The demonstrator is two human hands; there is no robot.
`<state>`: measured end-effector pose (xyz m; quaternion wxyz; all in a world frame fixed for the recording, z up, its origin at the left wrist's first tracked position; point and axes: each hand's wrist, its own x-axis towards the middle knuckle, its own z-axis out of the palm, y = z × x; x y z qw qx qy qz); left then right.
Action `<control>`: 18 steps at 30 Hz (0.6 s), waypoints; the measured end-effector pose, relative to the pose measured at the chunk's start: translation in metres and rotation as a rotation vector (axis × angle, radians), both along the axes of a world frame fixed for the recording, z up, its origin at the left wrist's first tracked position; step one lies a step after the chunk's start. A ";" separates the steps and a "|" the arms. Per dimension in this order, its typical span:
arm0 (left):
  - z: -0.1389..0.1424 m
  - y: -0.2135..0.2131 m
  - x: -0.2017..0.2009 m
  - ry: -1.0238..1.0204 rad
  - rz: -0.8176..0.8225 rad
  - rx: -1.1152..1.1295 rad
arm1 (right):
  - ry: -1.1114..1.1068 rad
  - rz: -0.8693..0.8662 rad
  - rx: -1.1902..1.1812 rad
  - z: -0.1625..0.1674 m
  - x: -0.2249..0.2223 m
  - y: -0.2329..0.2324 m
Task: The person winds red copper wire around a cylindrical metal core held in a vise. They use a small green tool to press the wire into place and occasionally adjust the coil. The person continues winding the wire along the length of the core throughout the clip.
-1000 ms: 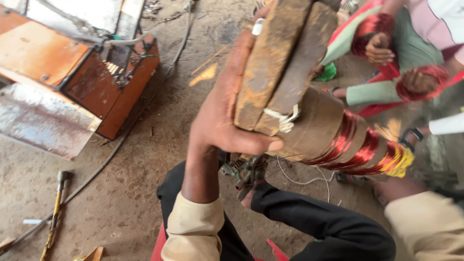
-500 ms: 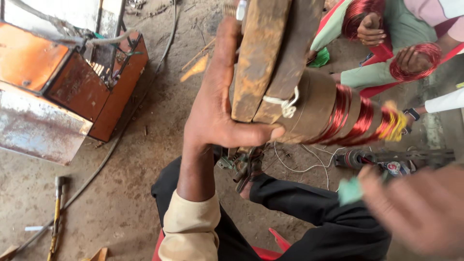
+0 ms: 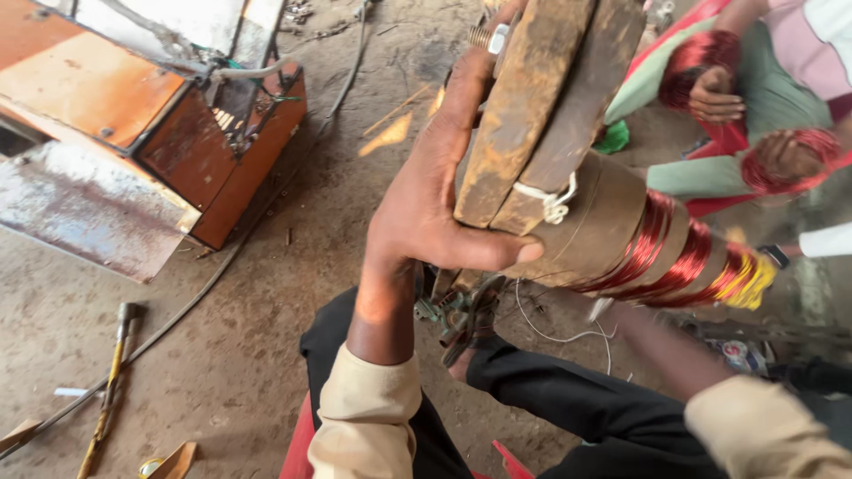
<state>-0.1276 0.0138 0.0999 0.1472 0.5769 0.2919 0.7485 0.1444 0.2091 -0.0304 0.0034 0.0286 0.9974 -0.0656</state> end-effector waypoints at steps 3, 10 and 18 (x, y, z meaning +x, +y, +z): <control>-0.002 -0.003 0.002 -0.070 -0.018 -0.035 | -0.047 0.108 -0.046 -0.035 0.058 -0.074; -0.003 0.000 0.013 -0.265 -0.231 -0.055 | 0.231 0.356 0.196 0.160 0.091 -0.126; -0.007 -0.005 0.017 -0.050 -0.115 -0.013 | 0.147 -0.190 0.156 0.229 0.041 0.074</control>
